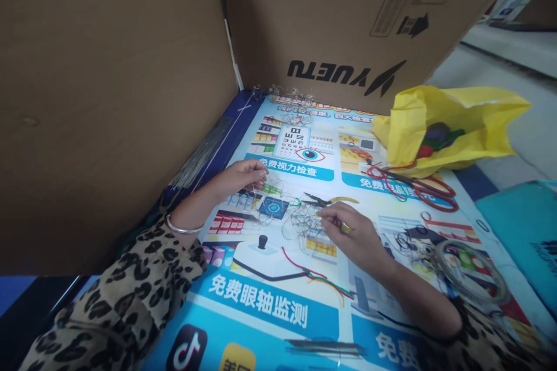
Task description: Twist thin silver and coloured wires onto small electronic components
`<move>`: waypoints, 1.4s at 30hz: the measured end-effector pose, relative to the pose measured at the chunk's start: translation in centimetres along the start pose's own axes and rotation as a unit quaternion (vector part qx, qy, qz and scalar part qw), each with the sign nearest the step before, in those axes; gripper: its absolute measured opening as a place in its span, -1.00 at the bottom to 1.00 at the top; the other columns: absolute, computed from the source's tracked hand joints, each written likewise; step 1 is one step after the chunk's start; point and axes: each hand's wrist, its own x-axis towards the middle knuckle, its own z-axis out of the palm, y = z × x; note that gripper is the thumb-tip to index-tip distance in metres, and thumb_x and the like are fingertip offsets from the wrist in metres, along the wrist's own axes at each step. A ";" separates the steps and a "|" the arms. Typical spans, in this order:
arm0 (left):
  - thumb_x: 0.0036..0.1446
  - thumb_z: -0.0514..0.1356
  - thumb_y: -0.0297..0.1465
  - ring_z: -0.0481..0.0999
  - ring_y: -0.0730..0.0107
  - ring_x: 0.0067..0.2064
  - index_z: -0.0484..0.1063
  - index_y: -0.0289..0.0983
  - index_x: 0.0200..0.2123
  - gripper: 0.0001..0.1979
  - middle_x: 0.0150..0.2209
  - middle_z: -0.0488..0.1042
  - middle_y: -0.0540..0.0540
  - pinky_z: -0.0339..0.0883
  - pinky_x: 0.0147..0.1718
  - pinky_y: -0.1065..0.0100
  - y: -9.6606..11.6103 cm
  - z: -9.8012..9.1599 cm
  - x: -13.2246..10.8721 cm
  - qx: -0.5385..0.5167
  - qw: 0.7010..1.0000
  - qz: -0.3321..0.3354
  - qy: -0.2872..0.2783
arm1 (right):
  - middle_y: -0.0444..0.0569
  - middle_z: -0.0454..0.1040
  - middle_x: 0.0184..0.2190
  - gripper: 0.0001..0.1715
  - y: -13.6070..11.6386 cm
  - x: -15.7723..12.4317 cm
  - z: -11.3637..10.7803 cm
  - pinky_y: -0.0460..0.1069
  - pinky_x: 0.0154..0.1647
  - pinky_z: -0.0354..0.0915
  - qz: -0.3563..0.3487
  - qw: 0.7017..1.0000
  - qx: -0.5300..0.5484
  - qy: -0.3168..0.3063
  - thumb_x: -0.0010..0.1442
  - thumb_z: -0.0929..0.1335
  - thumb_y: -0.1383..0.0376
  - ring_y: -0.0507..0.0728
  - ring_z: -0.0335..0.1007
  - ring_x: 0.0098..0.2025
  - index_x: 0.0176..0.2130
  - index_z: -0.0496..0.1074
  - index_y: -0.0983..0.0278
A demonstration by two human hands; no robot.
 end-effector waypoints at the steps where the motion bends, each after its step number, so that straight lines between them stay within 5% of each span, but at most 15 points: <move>1: 0.03 0.19 -0.19 0.43 0.48 -0.41 0.38 -0.29 -0.27 -0.71 -0.41 0.43 0.00 0.26 -0.44 0.46 -0.1 0.0 0.1 0.022 1.000 0.003 -0.002 | -0.08 0.35 -0.45 -0.85 0.0 0.0 0.0 -0.06 -0.45 0.27 -0.003 1.000 -0.003 -0.003 0.16 0.27 0.38 0.04 0.32 -0.44 -0.25 0.42 0.25; 13: -0.07 0.21 -0.33 0.43 0.42 -0.35 0.41 -0.31 -0.29 -0.76 -0.37 0.42 -0.01 0.32 -0.39 0.41 -0.8 -0.1 0.5 0.110 0.993 0.044 0.007 | -0.09 0.38 -0.40 -0.75 0.4 -0.2 -0.4 -0.06 -0.43 0.28 0.025 1.000 -0.009 0.006 0.13 0.27 0.40 0.02 0.30 -0.45 -0.17 0.42 0.23; 25: 0.00 0.20 -0.30 0.42 0.44 -0.35 0.43 -0.30 -0.29 -0.78 -0.33 0.47 -0.06 0.31 -0.37 0.42 2.7 0.8 -1.6 0.110 0.985 0.104 0.077 | -0.04 0.46 -0.35 -0.78 -0.7 0.0 -0.8 -0.06 -0.37 0.35 0.158 0.975 0.149 0.040 0.11 0.33 0.24 0.07 0.39 -0.35 -0.21 0.43 0.25; 35: 0.07 0.13 -0.41 0.43 0.44 -0.34 0.44 -0.27 -0.30 -0.87 -0.35 0.49 -0.03 0.30 -0.36 0.44 4.3 1.8 -2.7 0.207 0.958 0.150 0.131 | -0.12 0.41 -0.45 -0.78 -0.2 -0.1 -1.2 -0.08 -0.41 0.27 0.178 0.970 0.167 0.024 0.16 0.30 0.20 0.03 0.29 -0.44 -0.21 0.44 0.23; 42: 0.13 0.07 -0.45 0.44 0.41 -0.24 0.44 -0.24 -0.29 -0.85 -0.28 0.48 -0.03 0.30 -0.23 0.40 4.1 1.6 -2.8 0.268 0.931 0.221 0.114 | -0.16 0.33 -0.53 -0.74 0.0 -0.2 -1.2 -0.08 -0.45 0.24 0.184 0.969 0.165 0.019 0.19 0.27 0.17 0.01 0.23 -0.49 -0.19 0.43 0.24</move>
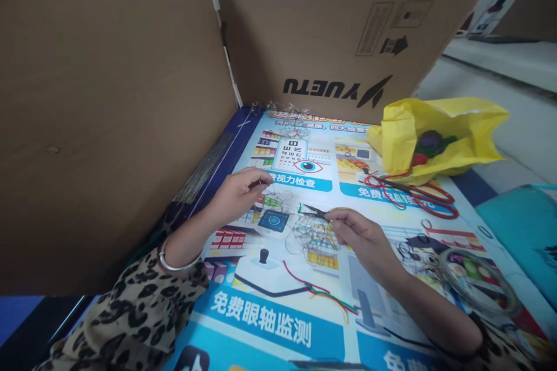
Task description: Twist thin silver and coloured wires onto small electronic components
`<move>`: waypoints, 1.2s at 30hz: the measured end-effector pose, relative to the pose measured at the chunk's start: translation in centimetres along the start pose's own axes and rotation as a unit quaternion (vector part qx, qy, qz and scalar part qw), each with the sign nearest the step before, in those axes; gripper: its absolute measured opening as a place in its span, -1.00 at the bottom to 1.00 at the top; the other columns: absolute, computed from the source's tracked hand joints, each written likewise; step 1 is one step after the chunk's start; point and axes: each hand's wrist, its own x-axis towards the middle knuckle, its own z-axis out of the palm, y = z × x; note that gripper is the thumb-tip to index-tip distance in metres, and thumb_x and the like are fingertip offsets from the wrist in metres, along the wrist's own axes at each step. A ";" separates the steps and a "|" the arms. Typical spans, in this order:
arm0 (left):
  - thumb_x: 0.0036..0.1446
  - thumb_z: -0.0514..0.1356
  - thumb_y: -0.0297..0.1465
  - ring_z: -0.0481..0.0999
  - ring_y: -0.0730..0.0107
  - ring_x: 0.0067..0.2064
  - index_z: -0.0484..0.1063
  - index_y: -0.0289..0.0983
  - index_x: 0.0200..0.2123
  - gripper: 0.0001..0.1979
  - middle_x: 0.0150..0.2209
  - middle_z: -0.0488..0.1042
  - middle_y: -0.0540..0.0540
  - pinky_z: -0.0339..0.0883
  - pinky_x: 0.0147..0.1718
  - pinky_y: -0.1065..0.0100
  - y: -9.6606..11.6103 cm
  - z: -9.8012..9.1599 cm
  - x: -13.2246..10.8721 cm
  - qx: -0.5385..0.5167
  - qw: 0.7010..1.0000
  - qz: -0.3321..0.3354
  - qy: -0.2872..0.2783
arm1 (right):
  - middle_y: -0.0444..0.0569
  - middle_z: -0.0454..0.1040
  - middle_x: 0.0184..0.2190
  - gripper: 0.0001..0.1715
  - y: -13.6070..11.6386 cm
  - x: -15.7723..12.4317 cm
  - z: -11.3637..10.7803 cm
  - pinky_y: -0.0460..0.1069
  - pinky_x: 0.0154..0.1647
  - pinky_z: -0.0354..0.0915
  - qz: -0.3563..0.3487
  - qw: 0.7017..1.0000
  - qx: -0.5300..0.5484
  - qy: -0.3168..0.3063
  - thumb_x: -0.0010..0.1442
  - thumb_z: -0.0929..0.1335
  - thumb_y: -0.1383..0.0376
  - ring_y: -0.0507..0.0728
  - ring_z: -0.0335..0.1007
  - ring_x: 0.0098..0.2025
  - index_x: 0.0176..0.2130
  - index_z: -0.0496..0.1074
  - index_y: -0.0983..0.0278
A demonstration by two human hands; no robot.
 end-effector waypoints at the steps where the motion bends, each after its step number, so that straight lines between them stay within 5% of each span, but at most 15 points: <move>1: 0.14 0.06 -0.46 0.44 0.40 -0.23 0.44 -0.23 -0.28 -0.84 -0.28 0.48 -0.04 0.30 -0.21 0.40 -0.1 -0.1 0.0 0.002 1.000 0.007 -0.004 | -0.16 0.33 -0.54 -0.74 0.0 0.0 0.0 -0.08 -0.46 0.23 -0.001 1.000 -0.001 -0.001 0.19 0.28 0.16 0.01 0.22 -0.50 -0.19 0.43 0.25; 13: 0.16 0.06 -0.41 0.45 0.39 -0.19 0.44 -0.23 -0.28 -0.84 -0.26 0.49 -0.04 0.30 -0.16 0.38 0.1 -0.2 0.0 0.004 1.000 0.019 -0.006 | -0.16 0.32 -0.56 -0.73 -0.6 0.3 -0.4 -0.11 -0.54 0.21 0.001 1.000 -0.017 0.003 0.16 0.28 0.17 -0.01 0.19 -0.54 -0.22 0.43 0.26; 26: 0.13 0.08 -0.37 0.46 0.34 -0.18 0.45 -0.21 -0.28 -0.84 -0.25 0.50 -0.04 0.32 -0.13 0.35 0.2 -0.2 0.0 0.024 1.000 0.003 0.001 | -0.12 0.34 -0.47 -0.90 -1.1 -1.0 0.2 -0.07 -0.46 0.23 -0.073 0.970 -0.230 -0.003 0.01 0.36 0.28 0.01 0.24 -0.49 -0.47 0.33 0.24; 36: 0.14 0.09 -0.41 0.45 0.38 -0.19 0.44 -0.21 -0.27 -0.86 -0.24 0.49 -0.03 0.31 -0.13 0.39 0.0 -0.1 -0.1 0.024 1.000 0.017 0.001 | -0.17 0.33 -0.55 -0.90 -2.3 -1.0 -0.1 -0.10 -0.50 0.18 0.013 1.000 -0.013 -0.020 0.07 0.30 0.29 -0.01 0.21 -0.51 -0.45 0.33 0.26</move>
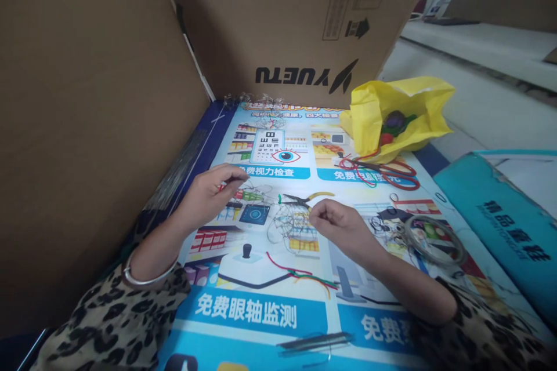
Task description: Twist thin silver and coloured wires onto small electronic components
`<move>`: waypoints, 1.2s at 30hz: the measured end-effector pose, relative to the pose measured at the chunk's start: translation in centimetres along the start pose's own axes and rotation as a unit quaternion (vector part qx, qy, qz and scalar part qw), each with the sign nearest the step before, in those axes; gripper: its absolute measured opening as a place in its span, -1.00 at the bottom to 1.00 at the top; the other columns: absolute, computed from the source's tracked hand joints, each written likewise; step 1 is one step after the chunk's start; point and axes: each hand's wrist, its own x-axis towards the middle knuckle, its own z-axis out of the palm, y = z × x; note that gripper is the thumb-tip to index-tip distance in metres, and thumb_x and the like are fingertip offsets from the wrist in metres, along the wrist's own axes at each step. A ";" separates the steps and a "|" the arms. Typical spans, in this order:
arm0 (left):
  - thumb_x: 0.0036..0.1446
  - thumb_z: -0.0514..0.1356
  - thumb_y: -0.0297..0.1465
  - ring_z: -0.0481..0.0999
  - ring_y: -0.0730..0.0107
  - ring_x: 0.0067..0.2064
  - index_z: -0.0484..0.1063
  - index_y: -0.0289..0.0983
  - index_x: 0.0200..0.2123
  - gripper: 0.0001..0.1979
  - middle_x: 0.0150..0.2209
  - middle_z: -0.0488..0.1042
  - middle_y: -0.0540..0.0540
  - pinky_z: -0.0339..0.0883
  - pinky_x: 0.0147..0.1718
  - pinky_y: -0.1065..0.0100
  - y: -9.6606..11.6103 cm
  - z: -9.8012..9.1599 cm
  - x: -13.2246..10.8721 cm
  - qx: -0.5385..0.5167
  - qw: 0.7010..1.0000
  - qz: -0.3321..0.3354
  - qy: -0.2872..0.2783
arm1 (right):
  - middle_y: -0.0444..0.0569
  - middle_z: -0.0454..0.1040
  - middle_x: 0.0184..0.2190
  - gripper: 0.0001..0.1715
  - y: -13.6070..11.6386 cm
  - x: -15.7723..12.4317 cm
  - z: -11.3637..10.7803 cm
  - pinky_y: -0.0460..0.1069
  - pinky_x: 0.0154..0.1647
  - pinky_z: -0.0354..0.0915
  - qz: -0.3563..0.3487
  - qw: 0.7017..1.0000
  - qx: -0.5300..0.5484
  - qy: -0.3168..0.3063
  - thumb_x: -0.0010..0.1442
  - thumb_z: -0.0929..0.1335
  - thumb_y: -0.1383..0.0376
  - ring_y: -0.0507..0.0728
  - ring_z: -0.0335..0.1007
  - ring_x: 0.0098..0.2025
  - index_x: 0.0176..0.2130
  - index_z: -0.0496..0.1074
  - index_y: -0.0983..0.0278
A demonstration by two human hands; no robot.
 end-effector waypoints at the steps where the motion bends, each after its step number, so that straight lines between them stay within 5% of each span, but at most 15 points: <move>1: 0.14 0.09 -0.41 0.45 0.38 -0.19 0.44 -0.21 -0.27 -0.86 -0.24 0.49 -0.03 0.31 -0.13 0.39 0.0 0.0 0.0 0.000 1.000 0.001 0.000 | -0.18 0.31 -0.55 -0.89 -0.1 0.0 -0.1 -0.10 -0.49 0.17 0.008 1.000 0.021 0.001 0.07 0.30 0.28 -0.01 0.20 -0.51 -0.46 0.32 0.26; 12: 0.14 0.09 -0.41 0.46 0.38 -0.20 0.44 -0.23 -0.27 -0.85 -0.25 0.49 -0.05 0.33 -0.14 0.38 0.2 0.0 0.0 0.007 1.000 0.007 -0.005 | -0.18 0.28 -0.54 -0.87 0.0 0.3 -1.3 -0.08 -0.46 0.13 -0.001 1.000 -0.012 0.003 0.13 0.28 0.27 -0.01 0.17 -0.49 -0.44 0.31 0.26; 22: 0.13 0.10 -0.47 0.48 0.42 -0.22 0.44 -0.25 -0.28 -0.86 -0.27 0.50 -0.03 0.35 -0.18 0.41 -0.2 0.1 0.0 0.008 0.999 0.034 0.011 | -0.13 0.38 -0.47 -0.81 0.6 0.5 -1.0 -0.11 -0.57 0.08 0.059 0.987 0.147 -0.025 0.18 0.25 0.19 -0.04 0.19 -0.54 -0.39 0.25 0.25; 29: 0.13 0.09 -0.50 0.49 0.44 -0.25 0.44 -0.26 -0.30 -0.86 -0.30 0.51 -0.03 0.35 -0.21 0.41 0.0 0.0 0.1 0.013 0.998 0.058 0.011 | -0.21 0.24 -0.48 -0.78 0.7 0.3 -1.0 -0.09 -0.47 0.14 0.007 0.992 -0.106 -0.065 0.01 0.30 0.41 0.00 0.20 -0.48 -0.28 0.22 0.20; 36: 0.13 0.08 -0.54 0.49 0.45 -0.25 0.45 -0.26 -0.31 -0.84 -0.31 0.51 -0.04 0.36 -0.22 0.42 0.0 0.1 0.1 0.009 0.994 0.106 0.016 | 0.00 0.42 -0.28 -0.70 0.5 -0.6 -0.7 -0.01 -0.33 0.15 0.014 0.919 -0.386 -0.085 0.11 0.25 0.36 0.17 0.37 -0.27 -0.10 0.27 0.26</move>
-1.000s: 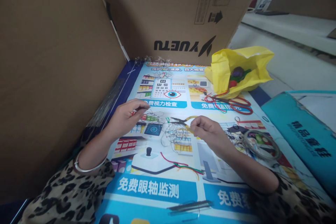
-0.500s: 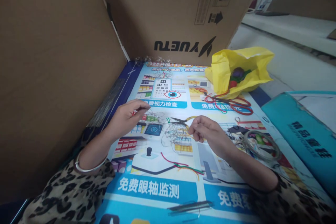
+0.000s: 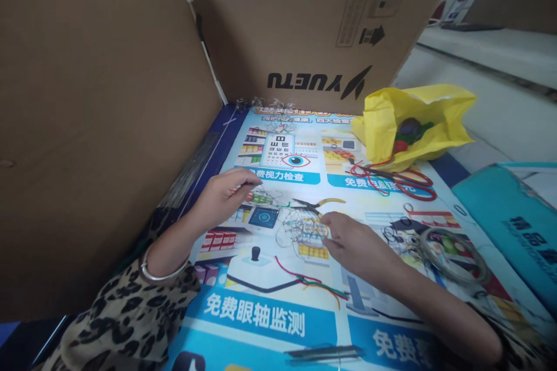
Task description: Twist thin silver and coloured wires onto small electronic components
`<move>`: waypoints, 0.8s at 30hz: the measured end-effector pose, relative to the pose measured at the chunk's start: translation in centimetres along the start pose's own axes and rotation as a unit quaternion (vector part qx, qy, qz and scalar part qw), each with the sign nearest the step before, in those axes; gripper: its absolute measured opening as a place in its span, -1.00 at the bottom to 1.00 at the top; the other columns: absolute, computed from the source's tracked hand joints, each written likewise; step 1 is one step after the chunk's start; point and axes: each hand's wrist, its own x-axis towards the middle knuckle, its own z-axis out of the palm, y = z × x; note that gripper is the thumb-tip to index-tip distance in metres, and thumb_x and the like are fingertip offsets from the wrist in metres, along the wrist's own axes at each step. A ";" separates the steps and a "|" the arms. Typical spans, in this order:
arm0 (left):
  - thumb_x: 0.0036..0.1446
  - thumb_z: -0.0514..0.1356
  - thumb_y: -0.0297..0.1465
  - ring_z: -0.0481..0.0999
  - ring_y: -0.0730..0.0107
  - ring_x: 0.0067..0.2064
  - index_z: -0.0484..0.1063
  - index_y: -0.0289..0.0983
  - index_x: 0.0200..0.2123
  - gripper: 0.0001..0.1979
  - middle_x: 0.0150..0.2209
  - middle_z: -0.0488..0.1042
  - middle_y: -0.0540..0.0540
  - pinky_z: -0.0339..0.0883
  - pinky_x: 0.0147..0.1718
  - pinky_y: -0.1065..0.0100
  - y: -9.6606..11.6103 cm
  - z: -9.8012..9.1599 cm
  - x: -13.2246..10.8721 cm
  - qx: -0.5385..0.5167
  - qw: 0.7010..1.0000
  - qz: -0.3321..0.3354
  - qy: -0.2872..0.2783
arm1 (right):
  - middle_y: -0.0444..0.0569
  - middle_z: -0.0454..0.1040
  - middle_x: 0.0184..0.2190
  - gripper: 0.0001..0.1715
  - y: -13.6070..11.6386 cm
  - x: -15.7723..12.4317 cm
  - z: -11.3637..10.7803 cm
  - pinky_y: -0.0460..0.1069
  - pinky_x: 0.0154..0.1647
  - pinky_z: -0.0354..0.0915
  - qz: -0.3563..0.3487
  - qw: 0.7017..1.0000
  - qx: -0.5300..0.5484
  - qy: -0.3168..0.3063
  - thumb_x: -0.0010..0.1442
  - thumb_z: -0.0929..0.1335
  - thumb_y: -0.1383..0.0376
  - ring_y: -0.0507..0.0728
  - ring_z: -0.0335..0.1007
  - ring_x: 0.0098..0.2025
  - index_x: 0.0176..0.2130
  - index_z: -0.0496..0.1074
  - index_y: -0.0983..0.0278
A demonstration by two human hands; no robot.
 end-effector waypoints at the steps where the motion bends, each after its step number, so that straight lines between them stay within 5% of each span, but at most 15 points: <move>1: 0.13 0.09 -0.54 0.49 0.45 -0.25 0.45 -0.26 -0.30 -0.84 -0.31 0.51 -0.04 0.36 -0.22 0.42 0.0 0.0 0.0 -0.001 1.000 0.006 -0.001 | 0.03 0.42 -0.25 -0.72 0.0 0.0 0.1 0.00 -0.30 0.15 -0.007 1.000 -0.022 -0.005 0.12 0.24 0.35 0.19 0.38 -0.23 -0.12 0.29 0.27; 7: 0.14 0.08 -0.55 0.50 0.44 -0.24 0.45 -0.27 -0.28 -0.83 -0.30 0.51 -0.05 0.36 -0.23 0.41 0.0 0.0 0.0 0.003 1.000 0.020 -0.006 | -0.04 0.41 -0.37 -0.78 -0.2 0.0 0.5 -0.03 -0.39 0.08 -0.041 0.995 -0.088 -0.030 0.22 0.15 0.36 0.11 0.36 -0.36 -0.37 0.32 0.25; 13: 0.16 0.08 -0.54 0.49 0.45 -0.24 0.45 -0.27 -0.28 -0.84 -0.31 0.51 -0.06 0.36 -0.23 0.41 -0.1 0.0 -0.1 0.003 0.999 0.037 0.012 | -0.07 0.37 -0.45 -0.84 -0.3 0.1 0.6 -0.05 -0.44 0.06 -0.056 0.996 -0.062 -0.004 0.11 0.18 0.44 0.08 0.28 -0.43 -0.45 0.25 0.25; 18: 0.17 0.08 -0.52 0.50 0.41 -0.21 0.46 -0.26 -0.26 -0.83 -0.29 0.52 -0.08 0.36 -0.20 0.37 -0.5 0.1 -0.2 0.010 0.999 0.049 0.019 | -0.17 0.30 -0.58 -0.89 0.3 0.5 0.0 -0.08 -0.52 0.08 -0.009 0.985 0.168 0.044 0.07 0.25 0.36 0.02 0.20 -0.54 -0.49 0.22 0.23; 24: 0.17 0.08 -0.51 0.51 0.39 -0.20 0.47 -0.24 -0.27 -0.82 -0.30 0.54 -0.08 0.35 -0.18 0.32 -0.7 0.1 -0.2 0.017 0.997 0.064 0.037 | -0.15 0.41 -0.52 -0.88 0.7 1.8 -1.2 -0.12 -0.68 0.03 0.045 0.867 0.493 -0.050 0.06 0.31 0.25 -0.04 0.16 -0.65 -0.37 0.26 0.24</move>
